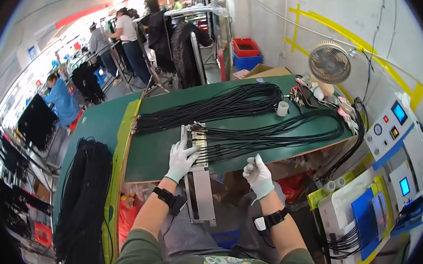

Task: The person places cables into a metal jig, carries the jig to a machine for processing, and returns to the table. They then remove the cables from the jig, bundle them together, and secure the bundle with tape before setting it aside.

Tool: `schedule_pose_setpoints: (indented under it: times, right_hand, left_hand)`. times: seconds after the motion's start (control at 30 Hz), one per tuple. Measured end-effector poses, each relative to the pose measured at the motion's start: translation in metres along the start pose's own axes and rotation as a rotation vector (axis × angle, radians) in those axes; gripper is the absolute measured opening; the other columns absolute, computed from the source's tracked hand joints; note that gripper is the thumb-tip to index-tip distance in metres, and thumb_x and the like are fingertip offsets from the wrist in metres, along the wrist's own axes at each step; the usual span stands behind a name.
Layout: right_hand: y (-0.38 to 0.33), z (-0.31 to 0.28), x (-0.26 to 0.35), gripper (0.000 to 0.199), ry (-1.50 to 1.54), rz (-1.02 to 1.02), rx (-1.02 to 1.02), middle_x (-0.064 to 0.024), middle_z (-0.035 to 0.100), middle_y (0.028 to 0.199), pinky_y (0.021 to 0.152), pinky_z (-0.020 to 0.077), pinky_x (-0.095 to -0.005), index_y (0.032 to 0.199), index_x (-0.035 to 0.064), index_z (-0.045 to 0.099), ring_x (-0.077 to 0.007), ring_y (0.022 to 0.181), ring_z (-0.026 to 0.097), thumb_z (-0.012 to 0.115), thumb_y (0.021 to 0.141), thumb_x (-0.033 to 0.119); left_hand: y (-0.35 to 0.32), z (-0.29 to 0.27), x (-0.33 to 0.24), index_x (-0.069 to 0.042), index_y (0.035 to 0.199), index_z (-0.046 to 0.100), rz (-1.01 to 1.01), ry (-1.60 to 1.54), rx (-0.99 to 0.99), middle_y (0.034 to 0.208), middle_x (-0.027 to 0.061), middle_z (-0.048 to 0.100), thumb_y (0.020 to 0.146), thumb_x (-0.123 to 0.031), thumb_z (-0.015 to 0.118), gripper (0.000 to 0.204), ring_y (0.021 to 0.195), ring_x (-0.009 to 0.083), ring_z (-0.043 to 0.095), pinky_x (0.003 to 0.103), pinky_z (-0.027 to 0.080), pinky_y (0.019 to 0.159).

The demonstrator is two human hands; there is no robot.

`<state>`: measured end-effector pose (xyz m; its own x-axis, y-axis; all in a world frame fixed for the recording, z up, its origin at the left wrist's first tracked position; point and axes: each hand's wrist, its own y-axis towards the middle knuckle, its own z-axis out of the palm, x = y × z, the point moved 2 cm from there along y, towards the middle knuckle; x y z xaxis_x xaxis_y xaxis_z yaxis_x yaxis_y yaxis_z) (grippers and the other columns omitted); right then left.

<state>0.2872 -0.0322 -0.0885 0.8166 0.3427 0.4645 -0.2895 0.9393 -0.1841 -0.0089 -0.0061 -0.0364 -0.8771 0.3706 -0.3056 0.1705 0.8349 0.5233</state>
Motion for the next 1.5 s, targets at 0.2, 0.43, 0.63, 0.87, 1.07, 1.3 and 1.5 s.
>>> schedule_pose_setpoints:
  times: [0.2,0.43,0.63,0.87,1.07,1.3,1.5]
  right_hand:
    - [0.003,-0.001,0.001,0.036,-0.054,-0.007,-0.021,0.0021,0.055,0.07,0.059,0.0392,-0.0271,0.092,0.0103,0.065,-0.0136,0.068,0.05,0.059,0.099,0.045]
    - [-0.001,0.005,-0.007,0.042,-0.085,0.068,-0.085,-0.001,0.059,0.073,0.059,0.0439,-0.0281,0.098,0.0054,0.065,-0.0162,0.068,0.055,0.059,0.098,0.047]
    - [0.004,0.01,-0.02,0.04,-0.153,0.093,-0.102,0.0001,0.057,0.072,0.06,0.0431,-0.0278,0.097,0.0073,0.065,-0.0158,0.069,0.053,0.058,0.099,0.047]
    - [0.008,0.011,-0.026,0.039,-0.162,0.136,-0.09,0.0008,0.057,0.073,0.06,0.0423,-0.0284,0.096,0.0081,0.066,-0.0159,0.069,0.053,0.06,0.098,0.047]
    - [0.006,0.014,-0.026,0.039,-0.2,0.132,-0.063,0.001,0.057,0.071,0.06,0.0419,-0.0285,0.095,0.0084,0.066,-0.0156,0.068,0.053,0.059,0.098,0.047]
    - [0.007,0.013,-0.025,0.038,-0.208,0.13,-0.072,-0.0007,0.058,0.071,0.059,0.0418,-0.0287,0.094,0.0072,0.066,-0.0161,0.067,0.054,0.06,0.098,0.045]
    - [0.007,0.013,-0.027,0.038,-0.216,0.123,-0.108,-0.003,0.058,0.071,0.058,0.042,-0.029,0.095,0.0045,0.066,-0.0173,0.066,0.054,0.061,0.098,0.042]
  left_hand:
    - [-0.002,0.008,0.01,-0.025,0.108,0.077,0.008,0.067,0.001,0.14,0.0198,0.051,0.086,-0.038,0.067,0.028,0.119,0.0403,0.051,0.05,0.039,0.103]
    - [-0.002,0.01,0.007,-0.026,0.109,0.077,-0.019,0.012,0.038,0.142,0.0197,0.049,0.086,-0.041,0.066,0.029,0.12,0.0409,0.05,0.052,0.036,0.107]
    - [-0.002,0.009,0.006,-0.027,0.111,0.076,-0.063,0.014,0.074,0.145,0.0203,0.047,0.087,-0.042,0.065,0.03,0.124,0.0411,0.048,0.054,0.032,0.111]
    - [-0.005,0.01,0.005,-0.025,0.114,0.075,-0.028,0.074,0.035,0.14,0.022,0.05,0.089,-0.039,0.065,0.031,0.124,0.0433,0.048,0.053,0.035,0.107]
    - [-0.003,0.008,0.006,-0.024,0.112,0.076,-0.02,0.033,0.038,0.14,0.0217,0.051,0.088,-0.04,0.064,0.031,0.124,0.0416,0.048,0.052,0.035,0.106]
    - [-0.003,0.009,0.004,-0.024,0.112,0.076,-0.041,0.047,0.051,0.138,0.0214,0.052,0.087,-0.039,0.064,0.032,0.124,0.0399,0.048,0.051,0.034,0.107]
    - [-0.006,0.009,0.006,-0.025,0.115,0.074,-0.04,0.062,0.035,0.138,0.021,0.052,0.088,-0.041,0.062,0.033,0.126,0.0406,0.047,0.051,0.032,0.11]
